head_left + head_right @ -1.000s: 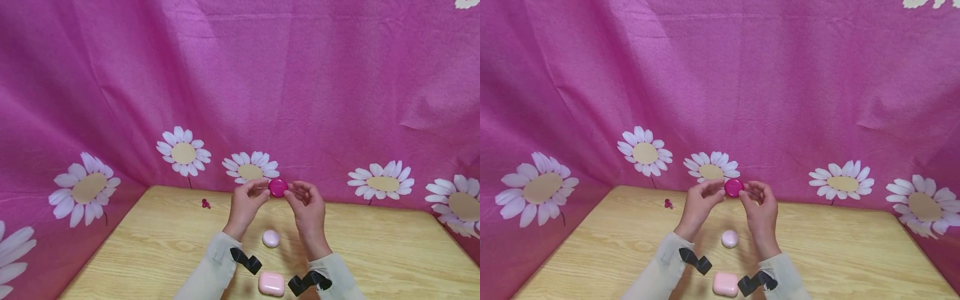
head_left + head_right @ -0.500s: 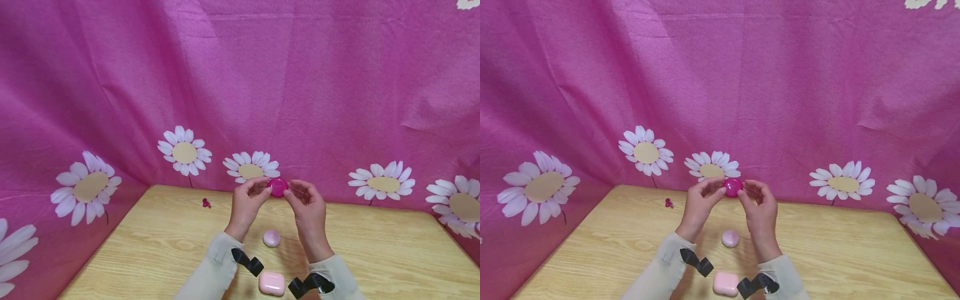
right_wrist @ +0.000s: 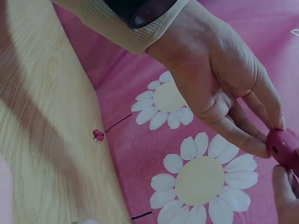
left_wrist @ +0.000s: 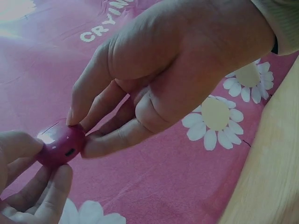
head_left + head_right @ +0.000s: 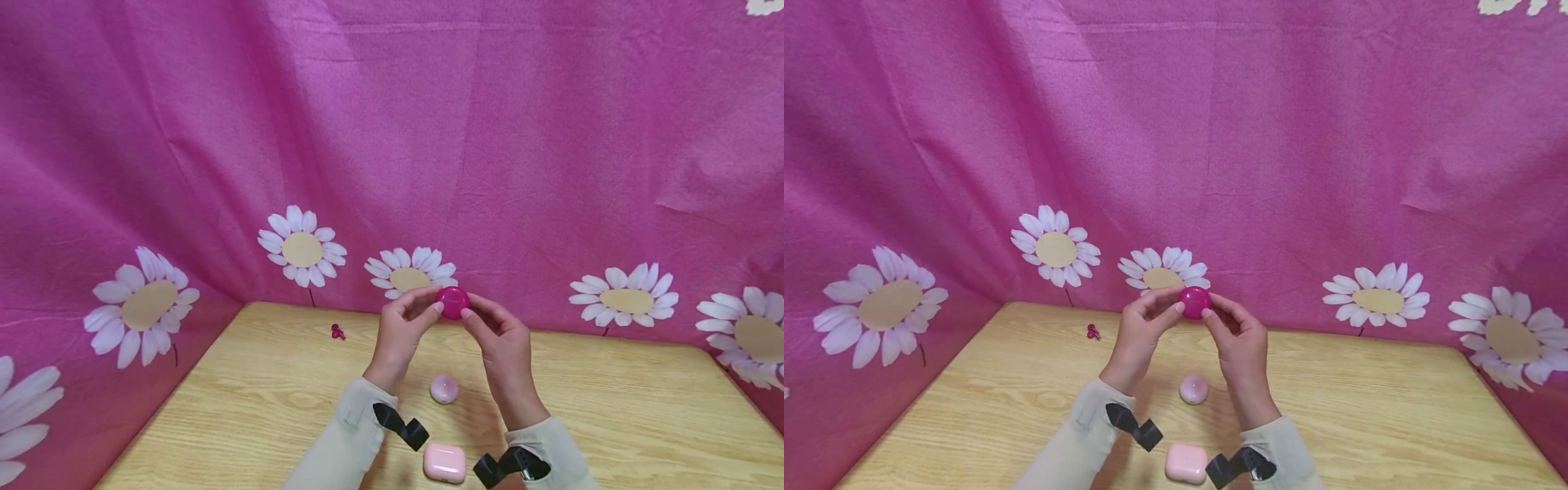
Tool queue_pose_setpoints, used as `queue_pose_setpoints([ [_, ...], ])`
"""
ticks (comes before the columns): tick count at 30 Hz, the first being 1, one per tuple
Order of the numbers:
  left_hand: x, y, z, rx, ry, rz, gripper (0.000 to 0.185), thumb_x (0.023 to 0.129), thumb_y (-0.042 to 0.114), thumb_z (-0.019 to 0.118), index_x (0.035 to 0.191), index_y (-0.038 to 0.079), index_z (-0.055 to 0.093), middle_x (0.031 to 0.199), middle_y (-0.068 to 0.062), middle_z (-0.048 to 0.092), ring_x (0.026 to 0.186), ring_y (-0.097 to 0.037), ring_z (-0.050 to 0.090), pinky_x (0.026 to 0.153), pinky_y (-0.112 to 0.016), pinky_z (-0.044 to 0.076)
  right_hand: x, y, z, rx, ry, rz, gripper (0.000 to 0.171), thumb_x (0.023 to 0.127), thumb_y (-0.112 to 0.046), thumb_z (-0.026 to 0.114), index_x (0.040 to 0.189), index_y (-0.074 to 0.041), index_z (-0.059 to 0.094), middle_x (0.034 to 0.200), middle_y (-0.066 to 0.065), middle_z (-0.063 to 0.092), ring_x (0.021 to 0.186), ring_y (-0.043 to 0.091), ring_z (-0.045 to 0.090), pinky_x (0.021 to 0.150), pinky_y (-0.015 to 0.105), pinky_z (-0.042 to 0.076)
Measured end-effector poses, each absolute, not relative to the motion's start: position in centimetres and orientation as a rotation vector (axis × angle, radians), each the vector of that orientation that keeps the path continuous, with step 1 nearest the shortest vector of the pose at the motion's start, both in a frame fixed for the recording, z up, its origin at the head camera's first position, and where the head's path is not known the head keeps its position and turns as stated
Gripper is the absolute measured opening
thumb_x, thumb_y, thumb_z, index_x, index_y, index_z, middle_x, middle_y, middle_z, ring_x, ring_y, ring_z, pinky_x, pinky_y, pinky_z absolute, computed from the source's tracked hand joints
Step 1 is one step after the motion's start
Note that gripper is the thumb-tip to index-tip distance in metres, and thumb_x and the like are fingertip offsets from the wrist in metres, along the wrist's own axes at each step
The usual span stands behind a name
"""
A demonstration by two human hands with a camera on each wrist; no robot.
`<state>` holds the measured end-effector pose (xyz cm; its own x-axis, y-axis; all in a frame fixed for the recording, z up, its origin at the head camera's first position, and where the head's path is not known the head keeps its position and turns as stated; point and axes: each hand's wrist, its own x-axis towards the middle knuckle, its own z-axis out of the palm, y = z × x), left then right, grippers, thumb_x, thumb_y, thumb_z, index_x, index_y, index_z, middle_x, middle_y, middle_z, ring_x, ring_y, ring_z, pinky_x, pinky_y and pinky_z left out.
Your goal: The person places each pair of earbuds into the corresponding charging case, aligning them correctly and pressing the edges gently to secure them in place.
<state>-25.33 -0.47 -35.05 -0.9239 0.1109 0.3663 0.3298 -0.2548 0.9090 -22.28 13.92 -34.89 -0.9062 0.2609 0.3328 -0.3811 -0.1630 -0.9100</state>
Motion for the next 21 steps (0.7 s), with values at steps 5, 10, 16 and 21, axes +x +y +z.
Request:
queue_pose_setpoints([
  [5, -25.37, -0.26, -35.16, -0.561, -1.822, -2.335, 0.032, 0.087, 0.008, 0.071, 0.119, 0.007, 0.067, 0.111, -0.012, 0.067, 0.096, -0.017, 0.066, 0.086, -0.033, 0.054, -22.17, 14.11, -34.84, 0.201, -1.644, 2.213, 0.035, 0.090, -0.002, 0.066, 0.122, 0.009, 0.059, 0.101, 0.006, 0.069, 0.093, 0.016, 0.068, 0.082, 0.038, 0.054],
  [10, -25.32, -0.29, -34.98, -0.569, -1.819, -2.319, 0.032, 0.088, 0.009, 0.070, 0.119, 0.007, 0.067, 0.110, -0.013, 0.067, 0.095, -0.017, 0.066, 0.090, -0.041, 0.052, -22.23, 14.39, -34.71, 0.252, -1.686, 2.184, 0.036, 0.090, 0.000, 0.065, 0.123, 0.010, 0.056, 0.099, 0.005, 0.069, 0.093, 0.015, 0.068, 0.081, 0.038, 0.054],
  [16, -25.21, -0.30, -34.83, -0.567, -1.821, -2.304, 0.030, 0.088, 0.009, 0.070, 0.118, 0.007, 0.068, 0.107, -0.012, 0.067, 0.093, -0.016, 0.065, 0.088, -0.038, 0.053, -22.39, 14.67, -34.76, 0.369, -1.709, 2.122, 0.040, 0.089, 0.005, 0.063, 0.128, 0.006, 0.054, 0.107, 0.009, 0.068, 0.097, 0.016, 0.067, 0.081, 0.037, 0.055],
  [21, -25.20, -0.22, -34.93, -0.558, -1.819, -2.303, 0.030, 0.088, 0.007, 0.069, 0.118, 0.006, 0.067, 0.103, -0.008, 0.066, 0.091, -0.015, 0.064, 0.084, -0.029, 0.054, -22.49, 14.76, -34.98, 0.481, -1.700, 2.065, 0.036, 0.091, 0.002, 0.062, 0.127, 0.005, 0.055, 0.108, 0.014, 0.067, 0.096, 0.019, 0.067, 0.080, 0.038, 0.055],
])
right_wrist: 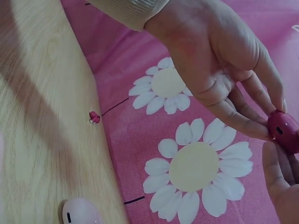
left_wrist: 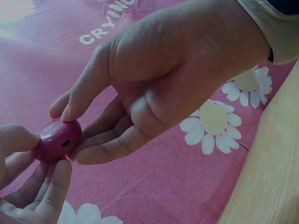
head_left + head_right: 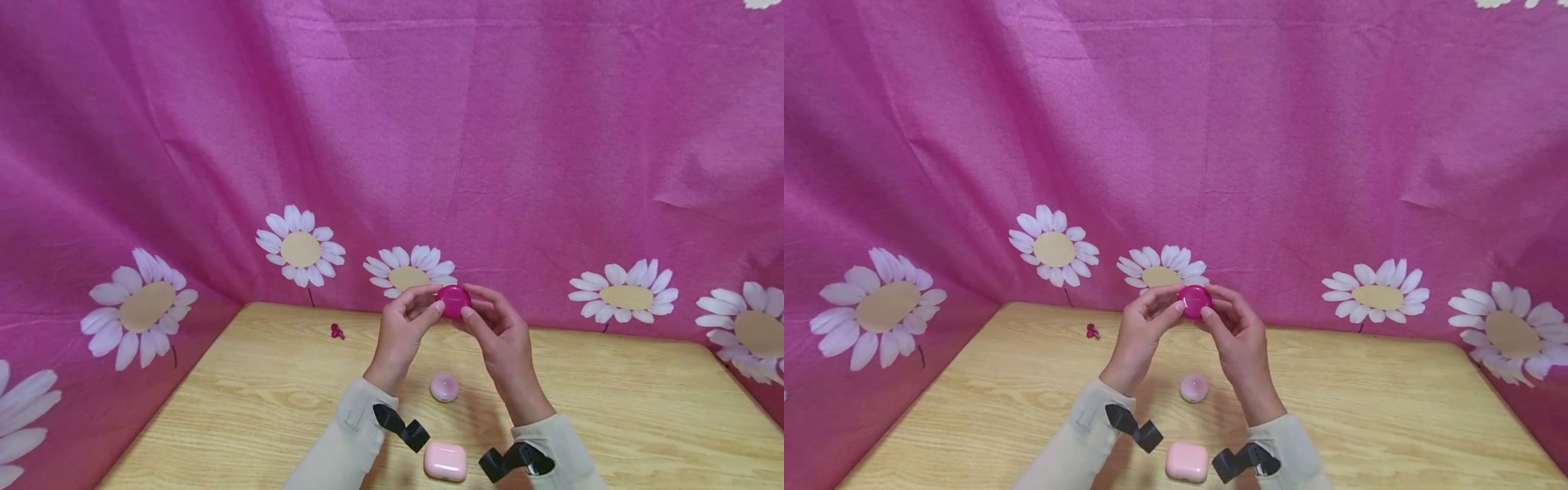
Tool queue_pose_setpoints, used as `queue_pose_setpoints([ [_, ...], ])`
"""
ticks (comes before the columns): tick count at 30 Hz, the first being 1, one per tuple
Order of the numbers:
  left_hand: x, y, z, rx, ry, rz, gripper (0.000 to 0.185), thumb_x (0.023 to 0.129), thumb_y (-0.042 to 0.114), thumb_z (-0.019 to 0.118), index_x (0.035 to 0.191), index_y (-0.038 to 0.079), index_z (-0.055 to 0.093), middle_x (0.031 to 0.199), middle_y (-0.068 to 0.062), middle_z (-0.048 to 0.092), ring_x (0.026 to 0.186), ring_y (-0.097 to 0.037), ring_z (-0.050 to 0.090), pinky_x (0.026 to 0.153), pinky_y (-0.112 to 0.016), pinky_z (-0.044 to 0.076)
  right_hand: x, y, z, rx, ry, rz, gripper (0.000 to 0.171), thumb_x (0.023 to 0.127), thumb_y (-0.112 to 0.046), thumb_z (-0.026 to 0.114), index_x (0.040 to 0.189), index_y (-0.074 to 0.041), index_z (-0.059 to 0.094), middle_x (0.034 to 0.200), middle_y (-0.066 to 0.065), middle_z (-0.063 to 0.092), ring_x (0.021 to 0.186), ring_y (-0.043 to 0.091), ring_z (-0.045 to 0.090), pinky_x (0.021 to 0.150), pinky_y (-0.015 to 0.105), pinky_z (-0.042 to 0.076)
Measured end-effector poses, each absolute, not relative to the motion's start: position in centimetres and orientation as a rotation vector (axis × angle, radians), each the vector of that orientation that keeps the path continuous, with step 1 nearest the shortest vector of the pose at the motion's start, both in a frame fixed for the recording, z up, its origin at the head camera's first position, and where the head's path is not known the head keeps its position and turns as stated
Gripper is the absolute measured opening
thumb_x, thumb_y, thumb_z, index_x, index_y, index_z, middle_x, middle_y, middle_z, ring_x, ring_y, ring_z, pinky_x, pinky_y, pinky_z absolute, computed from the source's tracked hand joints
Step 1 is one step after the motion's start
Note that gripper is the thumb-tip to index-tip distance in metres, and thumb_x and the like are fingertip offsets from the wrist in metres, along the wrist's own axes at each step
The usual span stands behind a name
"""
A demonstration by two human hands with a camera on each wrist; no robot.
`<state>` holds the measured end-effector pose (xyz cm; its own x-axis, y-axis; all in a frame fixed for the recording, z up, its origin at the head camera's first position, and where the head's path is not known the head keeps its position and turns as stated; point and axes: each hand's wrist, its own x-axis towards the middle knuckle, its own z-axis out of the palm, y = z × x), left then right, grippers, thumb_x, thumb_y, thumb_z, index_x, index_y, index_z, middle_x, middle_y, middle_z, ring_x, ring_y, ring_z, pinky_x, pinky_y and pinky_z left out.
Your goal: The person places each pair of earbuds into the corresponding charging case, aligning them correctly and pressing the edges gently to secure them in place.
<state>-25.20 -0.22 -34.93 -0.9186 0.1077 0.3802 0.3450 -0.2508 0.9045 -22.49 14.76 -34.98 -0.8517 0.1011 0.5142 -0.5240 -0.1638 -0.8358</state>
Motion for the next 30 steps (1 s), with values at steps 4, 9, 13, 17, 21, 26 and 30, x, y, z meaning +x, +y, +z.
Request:
queue_pose_setpoints([
  [4, -25.13, -0.22, -34.88, -0.559, -1.823, -2.296, 0.031, 0.089, 0.008, 0.068, 0.119, 0.004, 0.065, 0.102, -0.008, 0.065, 0.091, -0.016, 0.064, 0.084, -0.032, 0.054, -22.58, 14.69, -35.09, 0.520, -1.682, 2.045, 0.031, 0.093, 0.001, 0.060, 0.123, 0.007, 0.059, 0.109, 0.019, 0.066, 0.097, 0.020, 0.067, 0.081, 0.038, 0.055],
  [9, -25.02, -0.29, -34.80, -0.590, -1.832, -2.287, 0.033, 0.091, 0.012, 0.067, 0.123, 0.007, 0.063, 0.107, -0.008, 0.064, 0.095, -0.017, 0.064, 0.087, -0.035, 0.053, -22.60, 14.58, -35.15, 0.511, -1.665, 2.054, 0.032, 0.093, 0.001, 0.060, 0.124, 0.007, 0.059, 0.109, 0.017, 0.066, 0.099, 0.020, 0.066, 0.082, 0.038, 0.055],
  [13, -24.96, -0.31, -34.84, -0.649, -1.801, -2.291, 0.029, 0.092, 0.012, 0.065, 0.121, 0.007, 0.063, 0.109, -0.011, 0.063, 0.093, -0.018, 0.063, 0.084, -0.034, 0.055, -22.56, 14.53, -35.17, 0.488, -1.679, 2.045, 0.032, 0.092, 0.000, 0.061, 0.124, 0.006, 0.060, 0.111, 0.015, 0.066, 0.100, 0.020, 0.066, 0.082, 0.038, 0.054],
  [17, -24.89, -0.32, -34.87, -0.680, -1.783, -2.295, 0.024, 0.093, 0.011, 0.064, 0.117, 0.004, 0.065, 0.108, -0.014, 0.063, 0.091, -0.018, 0.063, 0.080, -0.033, 0.056, -22.46, 14.51, -35.20, 0.465, -1.706, 2.029, 0.032, 0.092, 0.000, 0.061, 0.124, 0.003, 0.061, 0.112, 0.016, 0.066, 0.100, 0.020, 0.066, 0.083, 0.037, 0.054],
  [21, -24.87, -0.30, -34.89, -0.681, -1.792, -2.280, 0.024, 0.094, 0.011, 0.063, 0.116, 0.005, 0.066, 0.107, -0.014, 0.064, 0.090, -0.017, 0.063, 0.079, -0.032, 0.056, -22.41, 14.50, -35.21, 0.465, -1.707, 2.027, 0.032, 0.092, 0.000, 0.061, 0.124, 0.003, 0.061, 0.111, 0.018, 0.066, 0.100, 0.021, 0.067, 0.083, 0.037, 0.054],
  [26, -24.95, -0.22, -34.93, -0.703, -1.799, -2.233, 0.023, 0.094, 0.010, 0.063, 0.116, 0.005, 0.066, 0.107, -0.014, 0.064, 0.090, -0.017, 0.063, 0.077, -0.032, 0.056, -22.41, 14.51, -35.20, 0.484, -1.701, 2.014, 0.032, 0.093, 0.000, 0.060, 0.124, 0.003, 0.060, 0.112, 0.019, 0.065, 0.100, 0.020, 0.066, 0.084, 0.037, 0.054],
  [30, -25.02, -0.15, -35.01, -0.716, -1.797, -2.211, 0.025, 0.094, 0.010, 0.062, 0.118, 0.004, 0.065, 0.109, -0.016, 0.063, 0.092, -0.018, 0.063, 0.078, -0.032, 0.056, -22.45, 14.50, -35.20, 0.491, -1.700, 2.004, 0.033, 0.093, 0.000, 0.060, 0.126, 0.002, 0.060, 0.113, 0.021, 0.065, 0.101, 0.020, 0.066, 0.084, 0.037, 0.054],
])
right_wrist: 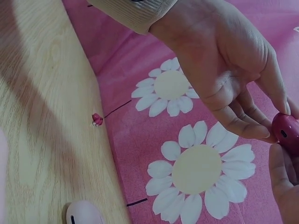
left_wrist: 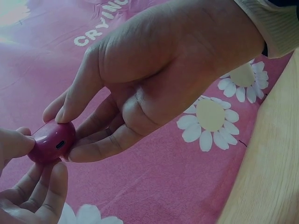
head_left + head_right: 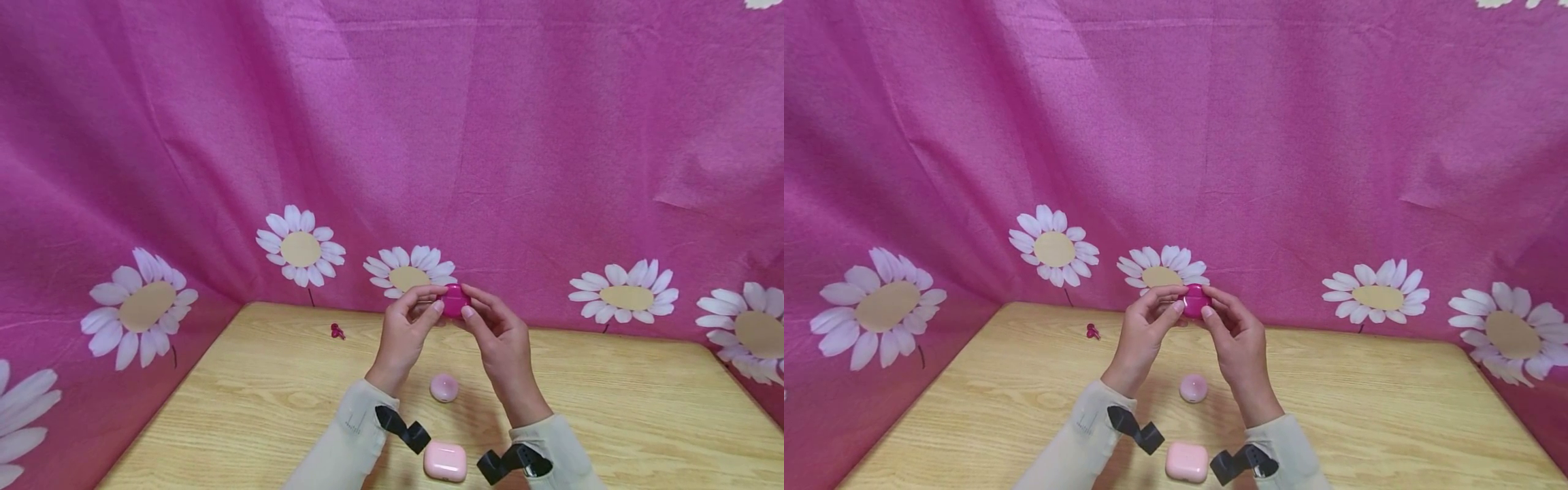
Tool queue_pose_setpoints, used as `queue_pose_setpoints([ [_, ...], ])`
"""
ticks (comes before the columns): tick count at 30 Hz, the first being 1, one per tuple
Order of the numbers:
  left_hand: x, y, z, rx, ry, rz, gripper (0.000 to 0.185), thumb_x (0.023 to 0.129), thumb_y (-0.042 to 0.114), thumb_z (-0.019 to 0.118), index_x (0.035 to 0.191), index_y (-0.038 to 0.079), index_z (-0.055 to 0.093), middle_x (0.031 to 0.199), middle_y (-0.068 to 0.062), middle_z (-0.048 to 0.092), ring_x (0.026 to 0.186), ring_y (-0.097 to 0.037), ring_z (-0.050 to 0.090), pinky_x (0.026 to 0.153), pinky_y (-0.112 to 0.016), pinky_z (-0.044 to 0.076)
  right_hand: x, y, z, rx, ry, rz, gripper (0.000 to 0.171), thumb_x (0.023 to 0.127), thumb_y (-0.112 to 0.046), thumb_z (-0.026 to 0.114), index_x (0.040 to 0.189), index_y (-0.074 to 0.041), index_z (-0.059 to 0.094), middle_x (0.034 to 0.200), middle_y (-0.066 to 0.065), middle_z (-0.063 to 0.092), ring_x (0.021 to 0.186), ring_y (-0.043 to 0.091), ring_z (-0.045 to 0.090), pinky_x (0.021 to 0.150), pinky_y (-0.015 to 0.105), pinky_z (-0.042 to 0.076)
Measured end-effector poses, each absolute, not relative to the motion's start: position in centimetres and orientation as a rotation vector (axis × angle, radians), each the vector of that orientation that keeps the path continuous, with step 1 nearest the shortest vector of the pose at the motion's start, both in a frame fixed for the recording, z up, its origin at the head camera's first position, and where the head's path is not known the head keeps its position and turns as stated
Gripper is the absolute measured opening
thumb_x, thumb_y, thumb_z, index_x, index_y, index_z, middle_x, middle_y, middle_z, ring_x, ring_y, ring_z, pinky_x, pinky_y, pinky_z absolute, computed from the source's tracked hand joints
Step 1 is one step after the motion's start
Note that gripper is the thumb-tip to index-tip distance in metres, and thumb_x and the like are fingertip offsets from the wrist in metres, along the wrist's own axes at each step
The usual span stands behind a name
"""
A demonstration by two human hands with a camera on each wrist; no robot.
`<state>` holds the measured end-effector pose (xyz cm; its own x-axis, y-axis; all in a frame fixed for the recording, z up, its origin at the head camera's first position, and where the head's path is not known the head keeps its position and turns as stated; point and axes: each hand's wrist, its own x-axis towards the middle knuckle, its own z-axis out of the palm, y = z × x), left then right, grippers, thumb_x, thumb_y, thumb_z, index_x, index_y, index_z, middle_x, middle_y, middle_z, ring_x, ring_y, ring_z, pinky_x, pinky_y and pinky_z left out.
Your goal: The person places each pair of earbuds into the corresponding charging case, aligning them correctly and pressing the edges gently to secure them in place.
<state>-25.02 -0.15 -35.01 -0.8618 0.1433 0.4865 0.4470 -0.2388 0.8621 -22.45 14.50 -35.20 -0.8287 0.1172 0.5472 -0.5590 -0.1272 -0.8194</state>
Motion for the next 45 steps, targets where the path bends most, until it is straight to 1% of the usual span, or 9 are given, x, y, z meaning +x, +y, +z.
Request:
queue_pose_setpoints([
  [4, -24.9, -0.2, -35.0, -0.708, -1.810, -2.212, 0.029, 0.094, 0.008, 0.062, 0.123, 0.006, 0.064, 0.112, -0.015, 0.063, 0.093, -0.017, 0.062, 0.079, -0.032, 0.056, -22.4, 14.5, -35.2, 0.472, -1.729, 1.987, 0.036, 0.093, 0.000, 0.061, 0.128, 0.000, 0.060, 0.115, 0.020, 0.065, 0.102, 0.018, 0.065, 0.085, 0.036, 0.054],
  [8, -24.8, -0.2, -34.7, -0.684, -1.832, -2.219, 0.032, 0.094, 0.004, 0.061, 0.125, 0.004, 0.062, 0.115, -0.016, 0.061, 0.094, -0.016, 0.061, 0.079, -0.032, 0.056, -22.4, 14.6, -35.3, 0.443, -1.776, 1.948, 0.037, 0.092, -0.001, 0.062, 0.129, -0.004, 0.060, 0.116, 0.019, 0.064, 0.103, 0.016, 0.064, 0.087, 0.031, 0.053],
  [16, -22.9, -0.3, -32.6, -0.685, -1.871, -2.179, 0.034, 0.093, -0.002, 0.059, 0.127, -0.003, 0.059, 0.118, -0.022, 0.060, 0.104, -0.029, 0.059, 0.083, -0.029, 0.054, -22.4, 14.7, -35.2, 0.430, -1.794, 1.928, 0.040, 0.092, 0.002, 0.061, 0.131, -0.004, 0.059, 0.117, 0.022, 0.063, 0.100, 0.015, 0.065, 0.086, 0.030, 0.053],
  [20, -22.7, -0.3, -32.5, -0.692, -1.876, -2.158, 0.035, 0.093, -0.003, 0.058, 0.128, -0.003, 0.058, 0.119, -0.023, 0.059, 0.105, -0.031, 0.059, 0.083, -0.029, 0.054, -22.4, 14.7, -35.2, 0.415, -1.800, 1.931, 0.041, 0.092, 0.003, 0.061, 0.132, -0.005, 0.058, 0.117, 0.020, 0.063, 0.099, 0.015, 0.064, 0.085, 0.030, 0.053],
  [28, -23.0, -0.4, -32.7, -0.713, -1.876, -2.132, 0.037, 0.092, -0.005, 0.059, 0.128, -0.005, 0.057, 0.116, -0.024, 0.058, 0.103, -0.029, 0.060, 0.081, -0.029, 0.055, -22.3, 14.8, -35.1, 0.371, -1.842, 1.898, 0.041, 0.092, 0.000, 0.062, 0.132, -0.007, 0.058, 0.116, 0.016, 0.065, 0.098, 0.013, 0.064, 0.085, 0.027, 0.053],
  [32, -24.2, -0.3, -33.8, -0.720, -1.873, -2.124, 0.038, 0.091, -0.004, 0.060, 0.129, -0.002, 0.058, 0.115, -0.023, 0.059, 0.101, -0.025, 0.061, 0.080, -0.028, 0.055, -22.2, 14.8, -35.0, 0.367, -1.854, 1.901, 0.042, 0.092, -0.002, 0.063, 0.133, -0.008, 0.058, 0.117, 0.015, 0.065, 0.100, 0.013, 0.064, 0.086, 0.027, 0.053],
  [37, -25.1, -0.3, -34.7, -0.712, -1.874, -2.117, 0.038, 0.091, 0.000, 0.063, 0.130, 0.002, 0.059, 0.114, -0.018, 0.060, 0.100, -0.020, 0.062, 0.079, -0.027, 0.055, -22.2, 14.8, -34.9, 0.380, -1.840, 1.925, 0.042, 0.092, 0.000, 0.062, 0.134, -0.003, 0.056, 0.115, 0.014, 0.065, 0.100, 0.012, 0.064, 0.086, 0.028, 0.053],
  [41, -25.1, -0.3, -34.8, -0.716, -1.878, -2.115, 0.038, 0.091, 0.004, 0.064, 0.129, 0.005, 0.061, 0.112, -0.017, 0.061, 0.100, -0.020, 0.061, 0.079, -0.029, 0.055, -22.2, 14.8, -34.8, 0.394, -1.832, 1.931, 0.043, 0.092, 0.000, 0.062, 0.134, 0.001, 0.054, 0.114, 0.014, 0.065, 0.098, 0.012, 0.065, 0.085, 0.028, 0.053],
  [45, -25.1, -0.4, -34.8, -0.717, -1.881, -2.121, 0.038, 0.091, 0.005, 0.065, 0.129, 0.006, 0.061, 0.112, -0.017, 0.061, 0.099, -0.019, 0.060, 0.080, -0.030, 0.055, -22.1, 14.9, -34.8, 0.400, -1.833, 1.935, 0.042, 0.092, 0.000, 0.062, 0.133, 0.000, 0.055, 0.114, 0.018, 0.064, 0.097, 0.013, 0.065, 0.086, 0.028, 0.053],
])
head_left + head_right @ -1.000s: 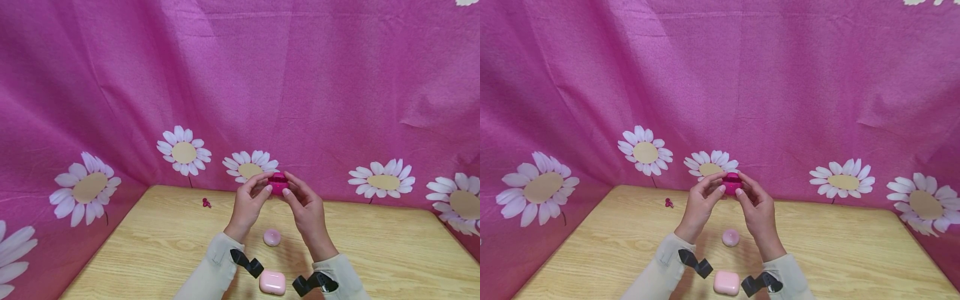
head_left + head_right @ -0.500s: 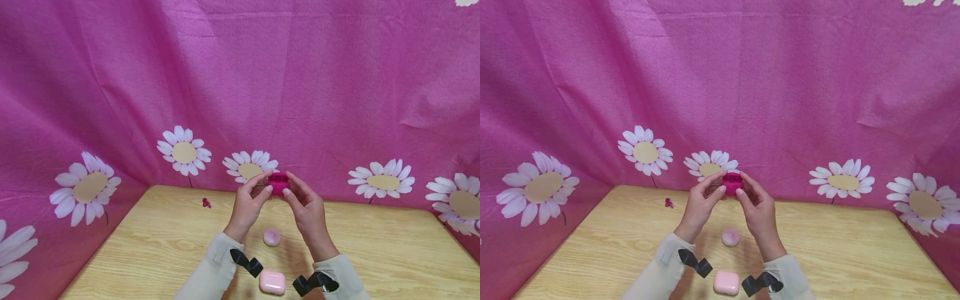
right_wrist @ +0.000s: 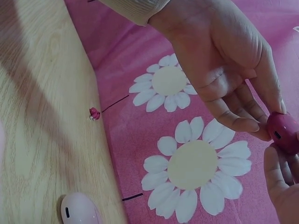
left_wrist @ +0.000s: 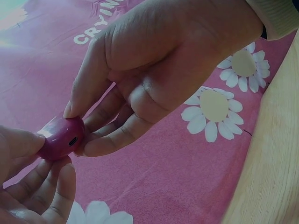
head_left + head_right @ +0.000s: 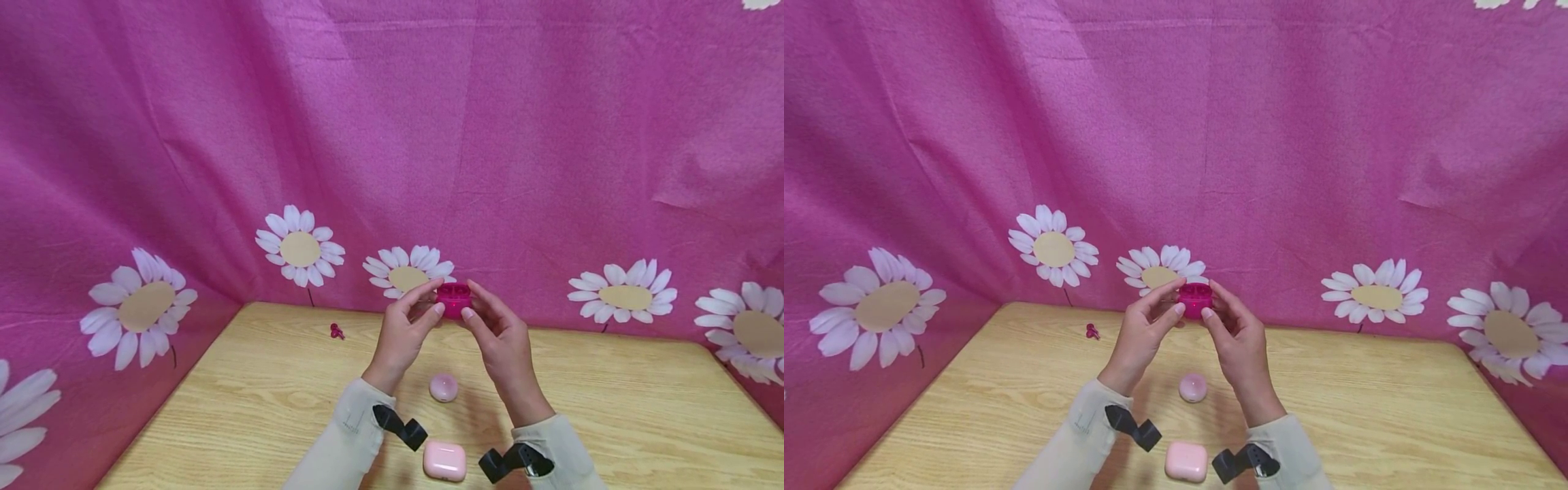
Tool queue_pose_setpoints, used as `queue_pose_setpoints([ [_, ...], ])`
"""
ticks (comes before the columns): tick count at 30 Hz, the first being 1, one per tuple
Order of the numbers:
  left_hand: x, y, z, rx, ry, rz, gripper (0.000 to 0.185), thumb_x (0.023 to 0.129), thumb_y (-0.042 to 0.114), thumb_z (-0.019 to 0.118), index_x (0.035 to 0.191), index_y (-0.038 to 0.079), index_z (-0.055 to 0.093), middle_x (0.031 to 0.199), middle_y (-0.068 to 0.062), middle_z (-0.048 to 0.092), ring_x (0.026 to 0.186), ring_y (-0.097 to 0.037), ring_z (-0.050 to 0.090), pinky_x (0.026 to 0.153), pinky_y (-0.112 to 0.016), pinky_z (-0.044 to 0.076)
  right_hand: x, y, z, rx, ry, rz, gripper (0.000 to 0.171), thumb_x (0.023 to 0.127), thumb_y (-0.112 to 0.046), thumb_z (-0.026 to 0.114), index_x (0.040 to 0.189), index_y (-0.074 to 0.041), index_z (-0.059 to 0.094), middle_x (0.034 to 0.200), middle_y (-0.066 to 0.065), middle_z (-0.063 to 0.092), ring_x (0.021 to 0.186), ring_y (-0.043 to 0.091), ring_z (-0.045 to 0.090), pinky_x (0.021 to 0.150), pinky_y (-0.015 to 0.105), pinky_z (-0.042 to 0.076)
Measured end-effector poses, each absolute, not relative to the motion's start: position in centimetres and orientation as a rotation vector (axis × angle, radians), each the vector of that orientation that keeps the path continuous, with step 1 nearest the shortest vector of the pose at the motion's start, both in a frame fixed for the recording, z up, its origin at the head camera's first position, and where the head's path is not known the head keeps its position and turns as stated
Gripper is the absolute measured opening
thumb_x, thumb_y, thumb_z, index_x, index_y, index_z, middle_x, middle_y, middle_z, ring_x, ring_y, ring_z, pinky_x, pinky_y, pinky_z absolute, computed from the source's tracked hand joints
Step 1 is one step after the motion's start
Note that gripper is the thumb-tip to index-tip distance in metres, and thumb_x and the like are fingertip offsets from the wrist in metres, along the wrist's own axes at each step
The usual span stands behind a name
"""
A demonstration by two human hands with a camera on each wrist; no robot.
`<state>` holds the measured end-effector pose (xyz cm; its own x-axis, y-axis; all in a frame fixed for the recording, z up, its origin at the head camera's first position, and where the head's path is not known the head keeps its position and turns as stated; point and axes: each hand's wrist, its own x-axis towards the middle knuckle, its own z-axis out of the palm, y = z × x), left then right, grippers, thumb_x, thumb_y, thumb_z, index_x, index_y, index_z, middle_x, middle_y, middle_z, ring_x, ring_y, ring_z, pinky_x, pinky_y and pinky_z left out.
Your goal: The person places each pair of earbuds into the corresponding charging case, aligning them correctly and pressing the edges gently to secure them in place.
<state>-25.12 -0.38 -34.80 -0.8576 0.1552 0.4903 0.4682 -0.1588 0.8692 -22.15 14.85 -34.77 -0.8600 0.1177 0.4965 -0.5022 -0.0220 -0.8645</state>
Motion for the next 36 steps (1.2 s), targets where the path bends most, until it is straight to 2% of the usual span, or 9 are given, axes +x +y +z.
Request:
queue_pose_setpoints([
  [5, -25.1, -0.4, -34.8, -0.719, -1.874, -2.146, 0.038, 0.092, 0.005, 0.064, 0.130, 0.006, 0.061, 0.113, -0.016, 0.061, 0.098, -0.016, 0.060, 0.081, -0.033, 0.056, -22.1, 14.8, -34.7, 0.391, -1.829, 1.960, 0.042, 0.091, -0.001, 0.063, 0.132, -0.003, 0.055, 0.112, 0.019, 0.064, 0.097, 0.012, 0.065, 0.085, 0.028, 0.053],
  [13, -25.0, -0.5, -34.8, -0.690, -1.889, -2.177, 0.039, 0.092, 0.006, 0.065, 0.130, 0.012, 0.061, 0.113, -0.013, 0.063, 0.100, -0.016, 0.061, 0.081, -0.031, 0.055, -22.2, 14.8, -34.8, 0.340, -1.846, 2.042, 0.040, 0.091, -0.005, 0.066, 0.128, 0.005, 0.054, 0.110, 0.019, 0.064, 0.090, 0.014, 0.068, 0.078, 0.033, 0.056],
  [22, -25.0, -0.3, -34.8, -0.715, -1.889, -2.184, 0.041, 0.092, 0.002, 0.063, 0.132, 0.007, 0.059, 0.115, -0.018, 0.062, 0.101, -0.018, 0.061, 0.084, -0.038, 0.055, -22.2, 15.0, -34.7, 0.283, -1.929, 2.000, 0.030, 0.091, -0.010, 0.066, 0.115, 0.008, 0.062, 0.099, 0.010, 0.067, 0.083, 0.015, 0.067, 0.075, 0.032, 0.057],
  [29, -24.0, -0.6, -33.5, -0.726, -1.926, -2.179, 0.041, 0.092, -0.002, 0.060, 0.133, 0.000, 0.055, 0.117, -0.023, 0.060, 0.101, -0.023, 0.060, 0.087, -0.047, 0.052, -22.2, 15.0, -34.7, 0.316, -1.957, 1.983, 0.030, 0.093, -0.011, 0.065, 0.116, 0.008, 0.062, 0.102, 0.015, 0.066, 0.084, 0.015, 0.067, 0.075, 0.031, 0.057],
  [36, -23.0, -0.6, -32.4, -0.743, -1.943, -2.128, 0.041, 0.092, -0.004, 0.059, 0.133, -0.002, 0.054, 0.110, -0.026, 0.061, 0.095, -0.026, 0.062, 0.080, -0.038, 0.056, -22.4, 15.0, -34.9, 0.319, -1.953, 1.977, 0.029, 0.093, -0.010, 0.063, 0.116, 0.008, 0.062, 0.097, 0.009, 0.067, 0.084, 0.014, 0.066, 0.075, 0.030, 0.057],
])
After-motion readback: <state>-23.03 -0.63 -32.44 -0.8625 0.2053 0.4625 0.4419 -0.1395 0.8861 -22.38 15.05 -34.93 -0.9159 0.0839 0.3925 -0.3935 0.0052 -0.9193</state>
